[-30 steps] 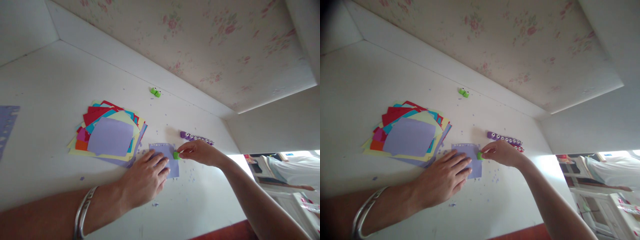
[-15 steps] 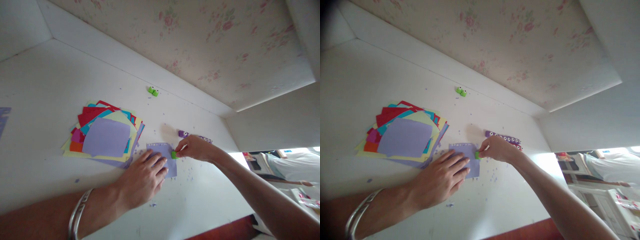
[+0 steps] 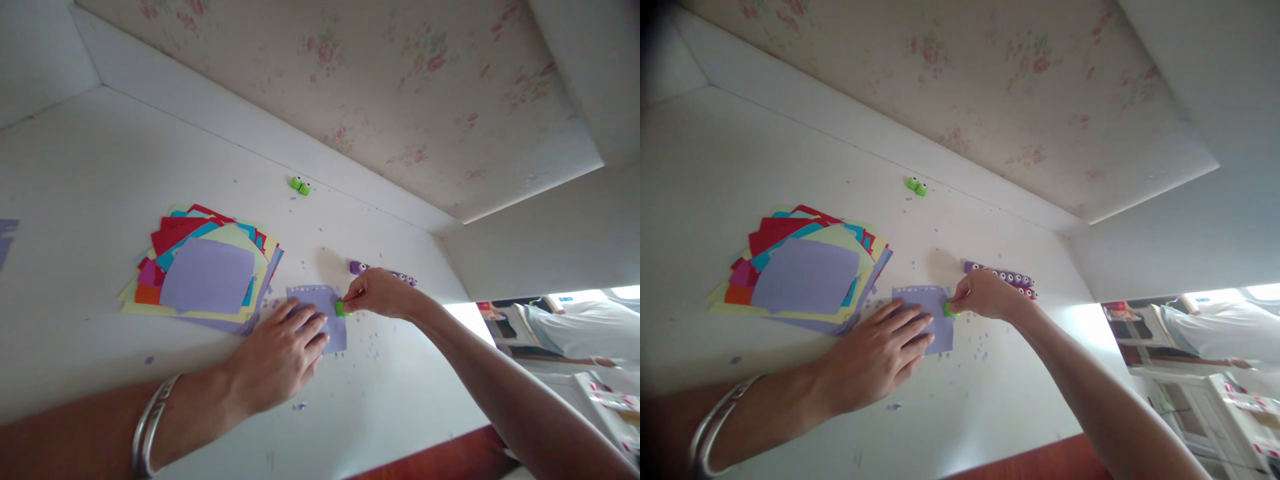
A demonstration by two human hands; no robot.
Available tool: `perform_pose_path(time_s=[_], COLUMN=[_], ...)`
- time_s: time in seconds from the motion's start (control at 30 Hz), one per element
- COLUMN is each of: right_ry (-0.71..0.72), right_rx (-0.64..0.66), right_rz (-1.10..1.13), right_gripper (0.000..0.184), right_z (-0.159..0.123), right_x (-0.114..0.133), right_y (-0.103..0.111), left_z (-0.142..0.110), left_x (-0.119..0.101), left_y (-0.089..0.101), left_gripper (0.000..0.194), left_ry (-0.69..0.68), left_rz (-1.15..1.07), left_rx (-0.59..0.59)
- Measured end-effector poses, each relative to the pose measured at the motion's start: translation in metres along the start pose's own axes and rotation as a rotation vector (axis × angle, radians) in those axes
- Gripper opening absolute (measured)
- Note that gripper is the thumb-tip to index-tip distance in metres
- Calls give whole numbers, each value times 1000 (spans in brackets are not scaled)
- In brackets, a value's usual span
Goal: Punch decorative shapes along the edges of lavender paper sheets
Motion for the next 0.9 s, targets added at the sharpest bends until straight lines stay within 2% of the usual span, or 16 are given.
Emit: perform_pose_path(time_s=[0.23, 0.33, 0.47, 0.63, 0.9], right_ry=[87, 197, 301, 269, 292], right_rx=[-3, -15, -136, -240, -323], right_rz=[25, 32, -43, -129, -167], right_gripper=[17, 25, 26, 25, 31], right_z=[-16, -28, -42, -47, -58], right_x=[8, 14, 19, 9, -10], right_y=[7, 5, 1, -2, 8], left_z=[-1, -1, -1, -2, -3], left_x=[1, 0, 0, 0, 0], left_y=[0, 1, 2, 0, -1], left_gripper=[29, 28, 28, 28, 29], left_ry=[8, 7, 10, 10, 6], left_rz=[1, -6, -13, -6, 6], left_rx=[11, 7, -3, 10, 21])
Point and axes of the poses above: each hand's wrist, its own z-axis towards the middle knuckle, its own y-axis out of the back of the hand, x = y × z, the point moved 7 cm from there along z, towards the middle knuckle, and after that the axes turned 10 degrees about -x, right-handed, at the moved point
